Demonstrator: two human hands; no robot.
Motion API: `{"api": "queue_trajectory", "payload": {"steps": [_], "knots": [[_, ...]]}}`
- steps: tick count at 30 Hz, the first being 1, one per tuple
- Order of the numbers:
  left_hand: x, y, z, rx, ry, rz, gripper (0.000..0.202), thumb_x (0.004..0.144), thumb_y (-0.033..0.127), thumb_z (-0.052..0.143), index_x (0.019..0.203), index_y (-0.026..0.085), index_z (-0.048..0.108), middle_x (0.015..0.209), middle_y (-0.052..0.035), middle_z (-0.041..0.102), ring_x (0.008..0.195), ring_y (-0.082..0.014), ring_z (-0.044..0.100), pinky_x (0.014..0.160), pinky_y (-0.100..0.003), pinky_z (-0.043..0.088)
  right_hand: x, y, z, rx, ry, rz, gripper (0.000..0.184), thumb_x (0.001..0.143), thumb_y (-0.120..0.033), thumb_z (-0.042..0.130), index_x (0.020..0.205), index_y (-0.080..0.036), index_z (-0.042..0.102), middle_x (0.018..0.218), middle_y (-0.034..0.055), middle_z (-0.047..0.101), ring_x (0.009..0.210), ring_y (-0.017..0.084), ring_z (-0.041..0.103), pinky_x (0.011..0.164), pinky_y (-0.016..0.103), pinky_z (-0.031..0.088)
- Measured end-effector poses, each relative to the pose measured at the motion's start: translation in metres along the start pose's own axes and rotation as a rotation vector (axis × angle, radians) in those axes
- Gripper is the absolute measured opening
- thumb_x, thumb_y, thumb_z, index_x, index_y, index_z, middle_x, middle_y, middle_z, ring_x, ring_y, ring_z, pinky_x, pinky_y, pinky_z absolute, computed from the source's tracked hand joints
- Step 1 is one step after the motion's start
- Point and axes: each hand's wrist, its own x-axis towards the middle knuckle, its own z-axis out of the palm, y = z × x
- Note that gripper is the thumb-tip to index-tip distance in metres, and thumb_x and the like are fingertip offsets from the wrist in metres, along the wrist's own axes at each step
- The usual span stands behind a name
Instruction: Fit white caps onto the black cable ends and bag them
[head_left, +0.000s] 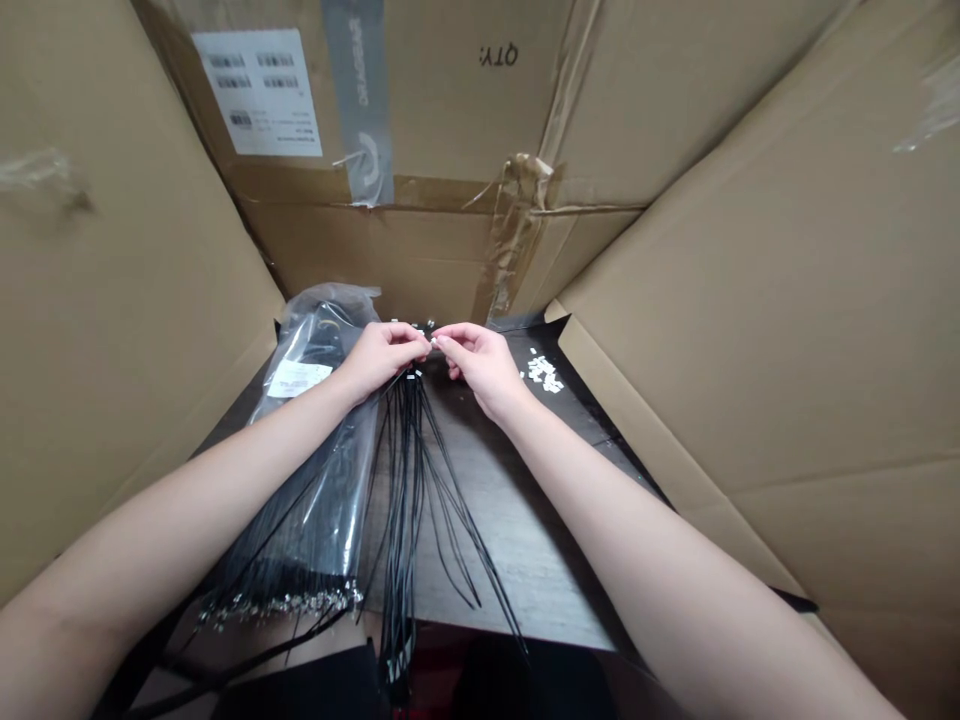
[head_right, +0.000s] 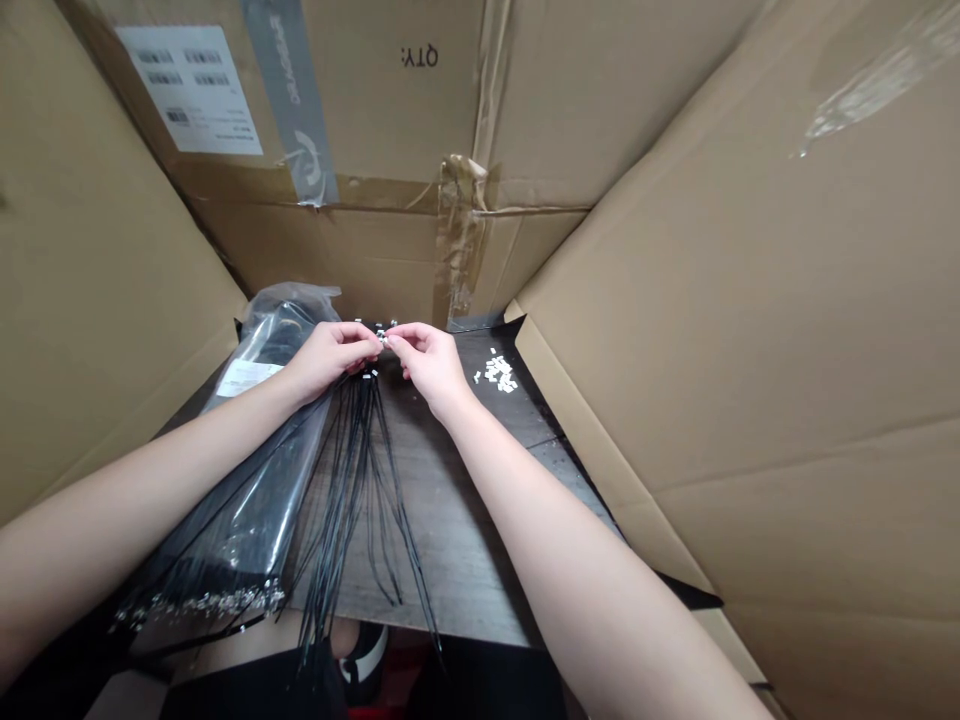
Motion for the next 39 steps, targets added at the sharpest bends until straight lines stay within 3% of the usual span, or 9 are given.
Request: {"api": "queue_trajectory", "payload": {"steps": [18, 39], "knots": [[-0.003, 0.0056, 0.0012, 0.038, 0.008, -0.014, 0.016, 0.06, 0.03, 0.071, 0.06, 0.014, 0.066, 0.053, 0.0022, 0.057, 0.047, -0.0075, 0.041, 0.049, -0.024, 0.03, -0.0011, -0.0034, -0.0015, -0.021, -0.082, 0.024, 0.035, 0.064, -0.046, 0.079, 0.081, -0.016, 0.072, 0.062, -0.0018, 0.06, 0.05, 0.007, 0.042, 0.043, 0.022, 0.04], [-0.0016, -0.001, -0.0014, 0.076, 0.015, -0.004, 0.01, 0.061, 0.025, 0.068, 0.061, 0.015, 0.069, 0.055, 0.0018, 0.059, 0.055, -0.011, 0.048, 0.056, -0.025, 0.037, 0.0016, 0.0012, -0.004, -0.045, -0.101, 0.015, 0.03, 0.063, -0.039, 0.08, 0.08, -0.015, 0.074, 0.07, 0.0008, 0.065, 0.053, 0.009, 0.052, 0.039, 0.021, 0.05]]}}
